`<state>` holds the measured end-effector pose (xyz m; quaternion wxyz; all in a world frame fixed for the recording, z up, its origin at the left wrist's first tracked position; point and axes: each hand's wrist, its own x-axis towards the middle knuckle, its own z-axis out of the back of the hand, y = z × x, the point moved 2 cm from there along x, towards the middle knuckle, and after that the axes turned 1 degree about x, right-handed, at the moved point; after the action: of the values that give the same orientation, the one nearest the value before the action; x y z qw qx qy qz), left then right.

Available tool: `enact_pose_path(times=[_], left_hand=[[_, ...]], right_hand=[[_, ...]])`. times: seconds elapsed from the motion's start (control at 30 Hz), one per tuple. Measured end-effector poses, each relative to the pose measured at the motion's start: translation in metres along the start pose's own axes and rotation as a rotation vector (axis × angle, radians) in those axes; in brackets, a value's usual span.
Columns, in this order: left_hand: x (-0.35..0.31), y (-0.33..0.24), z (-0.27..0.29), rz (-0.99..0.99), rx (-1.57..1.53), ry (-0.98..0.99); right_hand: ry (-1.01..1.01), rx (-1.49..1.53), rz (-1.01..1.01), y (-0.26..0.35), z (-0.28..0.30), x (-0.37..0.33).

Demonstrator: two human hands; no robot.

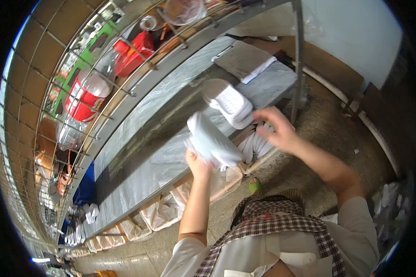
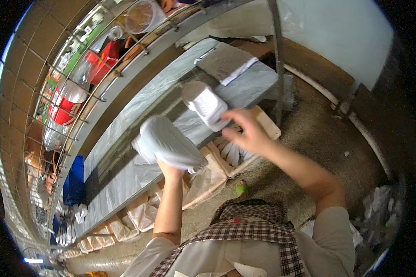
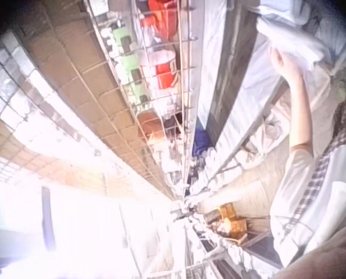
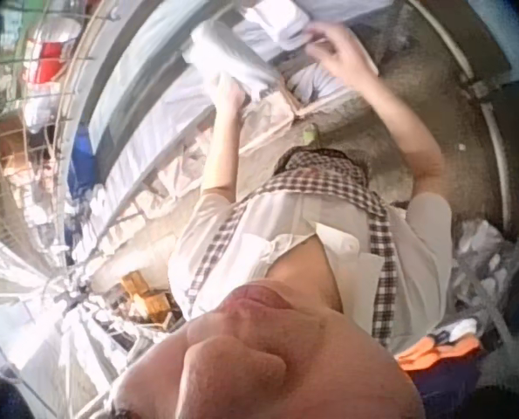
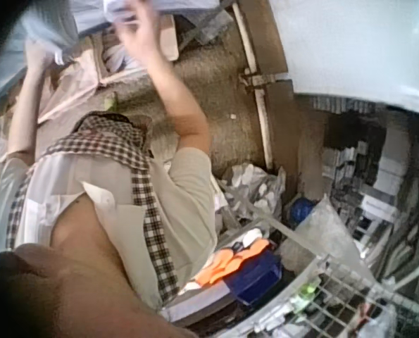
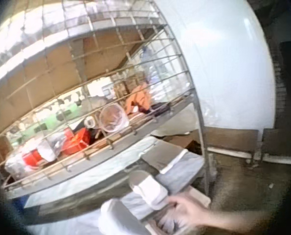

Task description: The person writes on a clipboard, then picks up stacks of white slip-on shoes, turns them over to inspect the soles and uppers, and places them into bins. The person repeats this process with multiple stacks of shoes.

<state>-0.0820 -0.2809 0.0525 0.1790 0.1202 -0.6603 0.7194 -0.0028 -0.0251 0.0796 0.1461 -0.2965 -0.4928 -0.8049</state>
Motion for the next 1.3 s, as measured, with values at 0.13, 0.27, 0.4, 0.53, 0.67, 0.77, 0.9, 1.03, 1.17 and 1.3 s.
enact_pose_path(times=[0.13,0.27,0.4,0.53,0.67,0.77,0.9,1.03,1.17,1.3], left_hand=[[-0.031,-0.028,-0.082,0.476,-0.720,0.146],[-0.064,-0.050,-0.132,0.723,-0.939,0.432],[-0.087,-0.048,-0.166,0.926,-1.009,0.562],[-0.104,-0.050,-0.189,1.154,-0.872,0.533],[-0.110,-0.077,-0.185,1.010,-0.827,0.681],[-0.109,-0.096,-0.178,0.981,-0.868,0.794],[-0.111,-0.105,-0.173,0.942,-0.900,0.759],[-0.111,-0.107,-0.162,0.907,-0.898,0.718],[-0.112,-0.110,-0.146,0.868,-0.884,0.654],[-0.111,-0.115,-0.123,0.804,-0.912,0.625]], right_hand=[[-0.018,0.021,0.133,0.047,0.016,-0.077],[-0.092,-0.010,0.052,0.078,0.039,-0.133],[-0.208,-0.245,-0.035,0.107,0.049,-0.166],[-0.262,-0.367,-0.208,0.117,0.050,-0.179],[-0.481,-0.119,-0.438,0.114,0.070,-0.186],[-0.669,0.874,-0.554,0.110,0.088,-0.189],[-0.655,1.101,-0.589,0.116,0.098,-0.185],[-0.642,1.186,-0.617,0.115,0.094,-0.180],[-0.624,1.244,-0.691,0.111,0.085,-0.176],[-0.530,1.339,-0.700,0.103,0.069,-0.172]])
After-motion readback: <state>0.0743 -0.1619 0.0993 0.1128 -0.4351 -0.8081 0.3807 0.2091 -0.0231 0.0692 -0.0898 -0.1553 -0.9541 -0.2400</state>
